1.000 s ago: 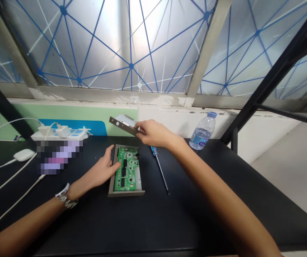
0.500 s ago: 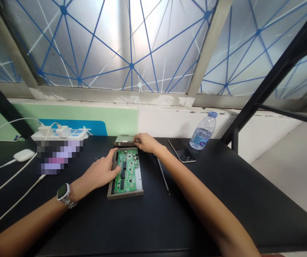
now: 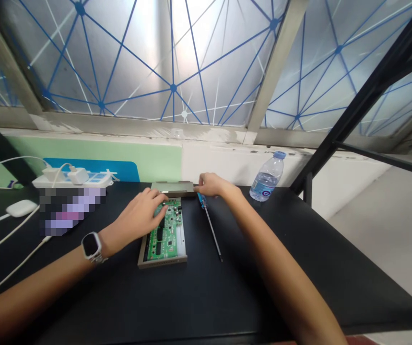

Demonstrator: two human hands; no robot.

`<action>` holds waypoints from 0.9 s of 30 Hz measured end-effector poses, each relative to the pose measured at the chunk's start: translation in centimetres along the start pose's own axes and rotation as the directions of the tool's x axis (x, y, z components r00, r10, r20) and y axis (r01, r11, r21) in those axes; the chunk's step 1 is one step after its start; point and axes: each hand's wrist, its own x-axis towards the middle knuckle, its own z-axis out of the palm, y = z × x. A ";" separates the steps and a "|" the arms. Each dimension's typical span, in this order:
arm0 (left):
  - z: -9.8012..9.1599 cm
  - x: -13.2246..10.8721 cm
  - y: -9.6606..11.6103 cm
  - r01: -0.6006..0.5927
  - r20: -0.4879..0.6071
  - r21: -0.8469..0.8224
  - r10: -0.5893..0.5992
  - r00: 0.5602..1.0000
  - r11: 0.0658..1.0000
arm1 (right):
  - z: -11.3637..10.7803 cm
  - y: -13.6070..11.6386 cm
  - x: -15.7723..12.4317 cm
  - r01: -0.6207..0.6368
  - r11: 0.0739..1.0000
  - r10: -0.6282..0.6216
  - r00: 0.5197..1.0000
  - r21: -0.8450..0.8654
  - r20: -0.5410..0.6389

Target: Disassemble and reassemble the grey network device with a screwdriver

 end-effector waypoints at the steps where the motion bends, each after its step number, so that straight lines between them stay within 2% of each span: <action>1: 0.4 0.8 -0.1 -0.036 0.014 -0.025 0.037 0.999 0.999 | -0.3 0.2 -0.3 -0.088 0.996 0.089 0.991 -0.014 0.096; 2: 0.9 1.6 -0.2 -0.052 0.027 -0.050 0.054 0.998 0.997 | -0.3 0.3 -0.5 -0.214 0.976 0.218 0.948 -0.040 0.232; 4: 1.9 2.9 -0.3 -0.055 0.067 -0.082 0.060 0.996 0.995 | 0.1 0.4 -0.8 -0.385 0.918 0.386 0.815 -0.093 0.432; 5: 2.4 3.3 -0.4 -0.042 0.075 -0.107 0.051 0.996 0.993 | 0.4 0.4 -0.7 -0.422 0.900 0.417 0.760 -0.109 0.498; 7: 3.3 3.7 -0.5 -0.013 0.074 -0.177 0.027 0.997 0.984 | 1.2 0.3 -0.5 -0.452 0.884 0.437 0.706 -0.122 0.557; 9: 3.9 3.6 -0.7 0.012 0.049 -0.238 0.000 0.999 0.971 | 1.8 0.2 -0.2 -0.461 0.880 0.434 0.688 -0.112 0.582; 12: 4.1 3.0 -0.7 0.053 0.019 -0.279 -0.050 0.999 0.959 | 1.9 0.0 -0.1 -0.461 0.885 0.399 0.692 -0.057 0.602; 15: 3.9 2.4 -0.6 0.096 0.014 -0.280 -0.096 0.995 0.955 | 0.9 -0.5 -0.7 -0.453 0.891 0.352 0.715 0.016 0.604; 17: 3.8 2.2 -0.5 0.105 0.010 -0.289 -0.107 0.994 0.952 | -0.3 -1.1 -1.4 -0.431 0.897 0.304 0.758 0.095 0.577; 18: 3.7 2.2 -0.5 0.109 0.008 -0.298 -0.112 0.994 0.948 | -1.0 -1.5 -1.7 -0.411 0.899 0.273 0.797 0.151 0.539; 20: 3.7 2.1 -0.5 0.120 0.006 -0.322 -0.125 0.992 0.939 | -2.1 -2.4 -2.1 -0.276 0.870 0.138 0.932 0.409 0.336; 21: 3.8 2.1 -0.5 0.131 0.005 -0.334 -0.138 0.990 0.933 | -2.5 -2.9 -2.3 -0.178 0.850 0.081 0.974 0.496 0.210; 22: 3.8 2.1 -0.5 0.148 0.004 -0.347 -0.156 0.988 0.926 | -2.7 -3.5 -2.4 -0.078 0.831 0.045 0.996 0.550 0.075; 24: 3.8 2.2 -0.6 0.199 0.011 -0.373 -0.210 0.978 0.906 | -2.6 -4.6 -2.6 0.112 0.795 -0.010 0.985 0.596 -0.173; 27: 3.6 2.3 -0.5 0.314 0.053 -0.400 -0.320 0.946 0.861 | -1.5 -6.2 -2.7 0.338 0.740 -0.069 0.898 0.581 -0.434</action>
